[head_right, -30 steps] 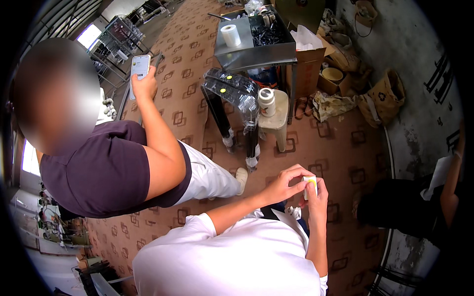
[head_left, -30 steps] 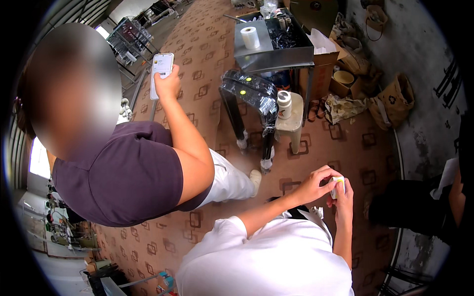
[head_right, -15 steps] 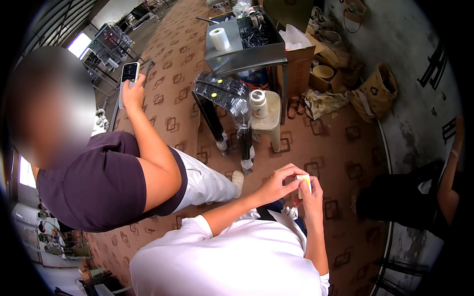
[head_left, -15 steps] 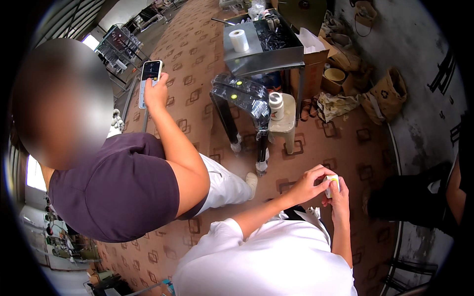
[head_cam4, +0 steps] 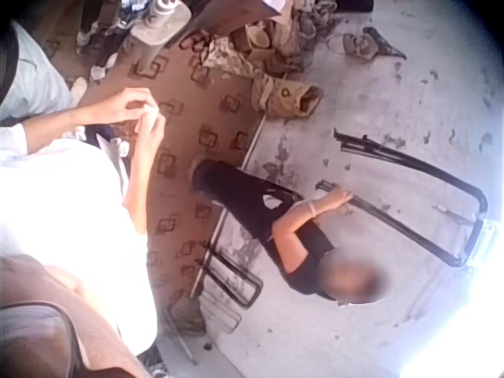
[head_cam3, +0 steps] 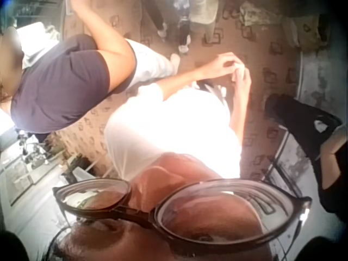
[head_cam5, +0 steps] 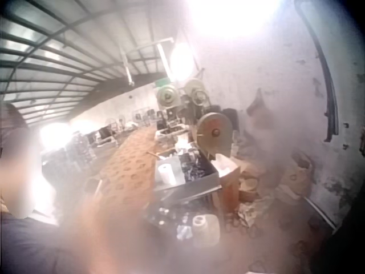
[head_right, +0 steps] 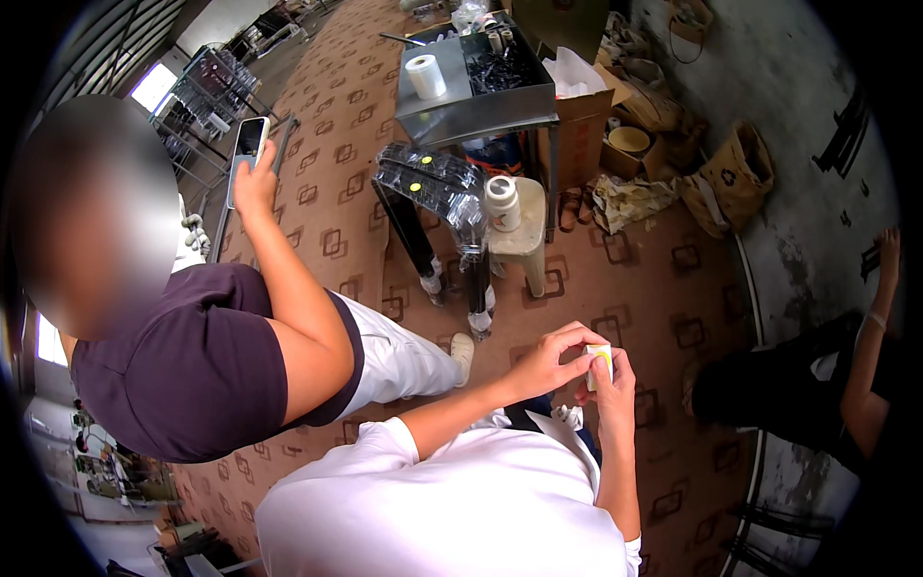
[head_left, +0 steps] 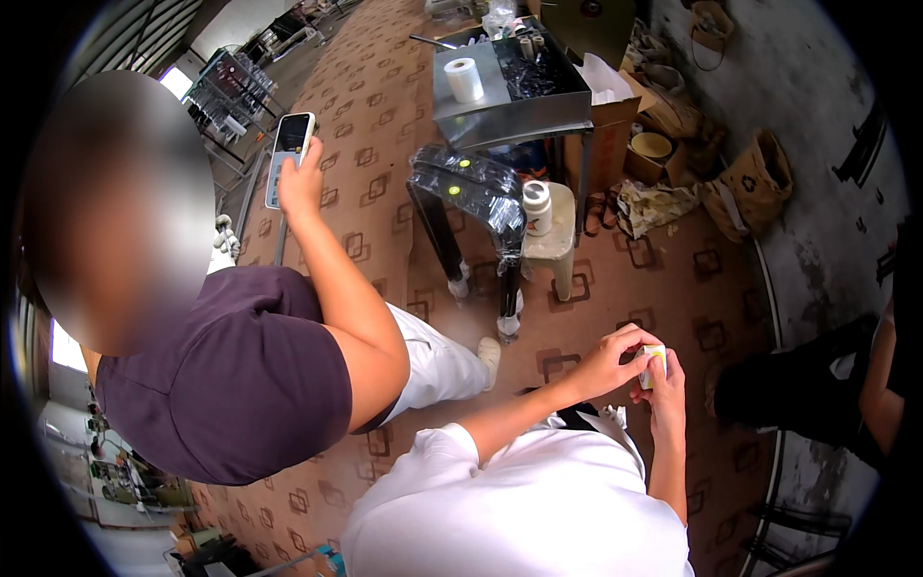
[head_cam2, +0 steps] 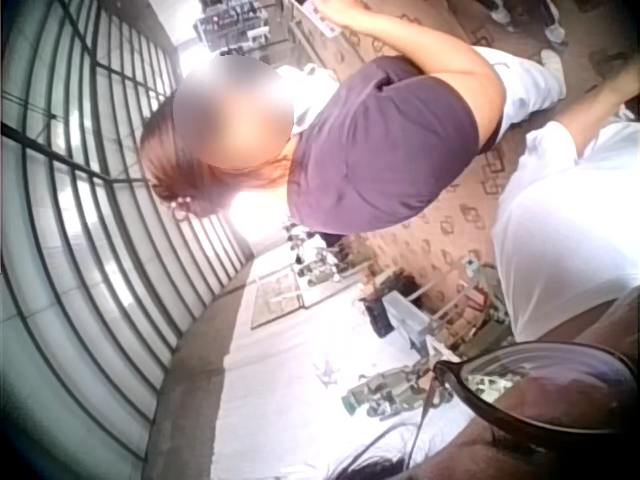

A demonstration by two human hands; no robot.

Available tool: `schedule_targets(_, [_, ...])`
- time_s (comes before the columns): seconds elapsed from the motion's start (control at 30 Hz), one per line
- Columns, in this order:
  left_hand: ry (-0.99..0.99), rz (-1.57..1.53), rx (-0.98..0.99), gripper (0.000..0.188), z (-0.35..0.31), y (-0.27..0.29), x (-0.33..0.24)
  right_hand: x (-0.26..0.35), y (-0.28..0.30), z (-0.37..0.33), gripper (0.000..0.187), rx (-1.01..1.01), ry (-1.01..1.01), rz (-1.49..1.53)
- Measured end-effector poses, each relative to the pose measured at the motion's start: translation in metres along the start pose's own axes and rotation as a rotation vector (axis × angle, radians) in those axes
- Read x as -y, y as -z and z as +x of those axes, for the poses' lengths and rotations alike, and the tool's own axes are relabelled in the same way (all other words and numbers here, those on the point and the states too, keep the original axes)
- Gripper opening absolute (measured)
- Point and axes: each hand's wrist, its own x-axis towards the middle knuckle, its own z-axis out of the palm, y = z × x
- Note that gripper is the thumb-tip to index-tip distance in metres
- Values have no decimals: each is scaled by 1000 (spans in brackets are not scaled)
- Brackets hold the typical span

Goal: The person wraps a stack of black metal chair frames with clear plastic film using a handheld dispenser. They walk through a warehouse area, retrieve a roll of film, and apply it to the stacked chairs. The person then moves to a different area and applies small yellow stickers to the wrapped chair frames.

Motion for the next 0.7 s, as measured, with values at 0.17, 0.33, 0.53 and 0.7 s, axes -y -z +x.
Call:
schedule_targets(0.17, [14,-15,-25,23,-5,3,0,-3,-3,1,34,32,5,-2])
schedule_targets(0.33, [11,-3,-22,22,-1,4,-3,3,-6,-2,32,-4,-4,-55])
schedule_targets(0.53, [76,-13,-20,20,1,3,6,2,0,0,30,-23,-95,-68])
schedule_targets(0.7, [134,-120,40,26,8,-4,-3,8,8,-1,52,-15,-46,-148])
